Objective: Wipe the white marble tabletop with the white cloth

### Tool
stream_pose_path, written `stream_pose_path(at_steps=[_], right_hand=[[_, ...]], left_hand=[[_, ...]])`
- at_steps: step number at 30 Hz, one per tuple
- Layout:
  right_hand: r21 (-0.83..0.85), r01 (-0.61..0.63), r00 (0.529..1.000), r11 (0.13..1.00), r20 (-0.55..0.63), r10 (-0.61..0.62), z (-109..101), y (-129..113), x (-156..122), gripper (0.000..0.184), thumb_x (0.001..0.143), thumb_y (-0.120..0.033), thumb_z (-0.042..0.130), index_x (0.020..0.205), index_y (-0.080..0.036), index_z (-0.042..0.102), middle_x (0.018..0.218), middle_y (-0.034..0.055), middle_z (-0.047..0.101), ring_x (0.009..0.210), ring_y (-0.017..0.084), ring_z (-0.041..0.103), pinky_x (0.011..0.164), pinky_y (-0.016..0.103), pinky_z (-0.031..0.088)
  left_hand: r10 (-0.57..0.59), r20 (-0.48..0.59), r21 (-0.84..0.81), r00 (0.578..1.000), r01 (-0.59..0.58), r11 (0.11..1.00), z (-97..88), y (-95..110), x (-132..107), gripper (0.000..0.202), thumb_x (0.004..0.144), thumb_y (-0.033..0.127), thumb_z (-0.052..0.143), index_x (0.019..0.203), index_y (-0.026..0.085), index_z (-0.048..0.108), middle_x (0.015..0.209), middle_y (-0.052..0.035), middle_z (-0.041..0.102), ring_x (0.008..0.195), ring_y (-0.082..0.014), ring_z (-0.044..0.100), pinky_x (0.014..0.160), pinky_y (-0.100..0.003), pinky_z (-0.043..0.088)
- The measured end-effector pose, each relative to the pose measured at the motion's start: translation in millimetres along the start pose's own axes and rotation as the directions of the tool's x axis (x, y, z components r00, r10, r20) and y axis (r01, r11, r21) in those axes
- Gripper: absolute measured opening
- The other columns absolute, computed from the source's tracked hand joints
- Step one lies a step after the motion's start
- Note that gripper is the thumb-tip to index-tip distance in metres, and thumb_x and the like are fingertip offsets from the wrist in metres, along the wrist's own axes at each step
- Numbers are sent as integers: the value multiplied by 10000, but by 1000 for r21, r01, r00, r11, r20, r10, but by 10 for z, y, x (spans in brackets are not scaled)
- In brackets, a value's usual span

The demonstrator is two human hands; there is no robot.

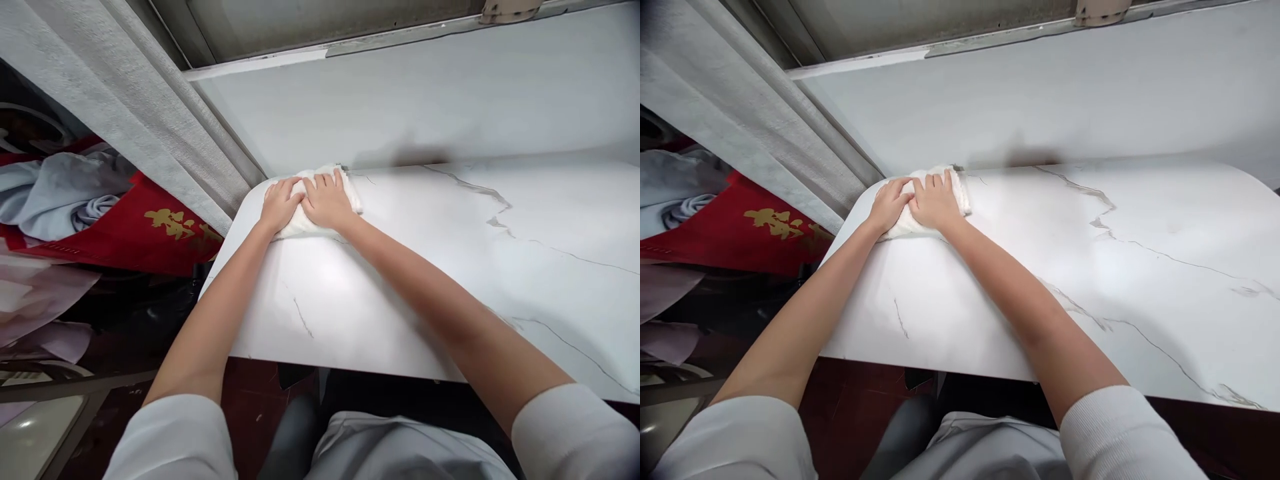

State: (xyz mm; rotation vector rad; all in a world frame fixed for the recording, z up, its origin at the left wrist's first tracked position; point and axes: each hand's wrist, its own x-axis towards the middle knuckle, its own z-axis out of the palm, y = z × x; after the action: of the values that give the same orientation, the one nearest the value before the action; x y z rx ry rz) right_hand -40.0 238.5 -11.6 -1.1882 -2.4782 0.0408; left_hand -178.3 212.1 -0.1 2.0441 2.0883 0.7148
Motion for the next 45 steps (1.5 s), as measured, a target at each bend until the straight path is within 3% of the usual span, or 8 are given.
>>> stream_pose_path(at_steps=[7,15,19,22,26,30,37,45], right_hand=[[59,99,995,993,-16,-98,-106,-582,-551,512,995,-304,387,1415,-28,483,1341,245,517,1302,365,423,1179,595,107],[127,229,973,965,-14,-229,-257,-1145,-1192,554,992,-338,412,1428,-1,467,1373,281,494,1316,388,418,1167,613,140],[132,268,961,954,31,-274,-352,-1319,-1402,570,1000,-353,417,1452,-6,433,1402,277,474,1336,385,406,1162,616,160],[142,301,950,943,41,-310,-371,-1368,-1447,570,997,-359,420,1448,-10,433,1392,269,483,1332,382,408,1164,613,168],[170,315,947,934,12,-322,-319,-1334,-1332,548,989,-360,433,1416,-18,462,1335,253,524,1266,370,448,1156,624,177],[191,317,947,929,-9,-321,-225,-1210,-1066,482,984,-344,428,1360,-55,517,1253,201,574,1197,338,483,1164,605,174],[165,251,968,954,-31,-249,-40,-769,-450,400,991,-300,419,1317,-118,565,1211,146,604,1191,302,495,1188,557,166],[159,119,993,980,-31,-115,78,-279,124,414,995,-258,399,1341,-104,567,1277,147,594,1251,290,479,1206,533,147]], left_hand=[[-25,-10,30,1000,25,999,-310,-62,-840,493,861,362,385,1294,201,558,1383,-89,595,1322,-250,490,1190,-427,294],[-96,-50,84,994,100,991,-556,-48,-1874,443,902,377,352,1291,258,527,1391,-92,578,1318,-289,487,1182,-502,287],[-146,-73,76,987,151,986,-622,-29,-2217,457,914,387,347,1288,199,530,1391,-124,572,1308,-307,486,1172,-544,277],[-148,-84,81,985,155,985,-645,-36,-2321,465,925,401,342,1289,183,532,1372,-134,580,1297,-309,494,1170,-540,284],[-157,-87,94,984,165,982,-644,-81,-2235,443,921,396,348,1276,208,535,1354,-118,592,1281,-303,507,1162,-531,296],[-183,-104,113,978,195,974,-598,-146,-1944,446,916,394,340,1265,206,544,1335,-124,603,1279,-304,510,1147,-508,311],[-173,-118,126,978,187,974,-392,-235,-1111,419,904,325,383,1267,234,572,1324,-106,619,1292,-281,513,1155,-463,306],[-105,-124,37,987,110,993,-144,-313,-194,392,887,287,445,1239,249,613,1308,-69,638,1273,-272,529,1133,-456,335]])
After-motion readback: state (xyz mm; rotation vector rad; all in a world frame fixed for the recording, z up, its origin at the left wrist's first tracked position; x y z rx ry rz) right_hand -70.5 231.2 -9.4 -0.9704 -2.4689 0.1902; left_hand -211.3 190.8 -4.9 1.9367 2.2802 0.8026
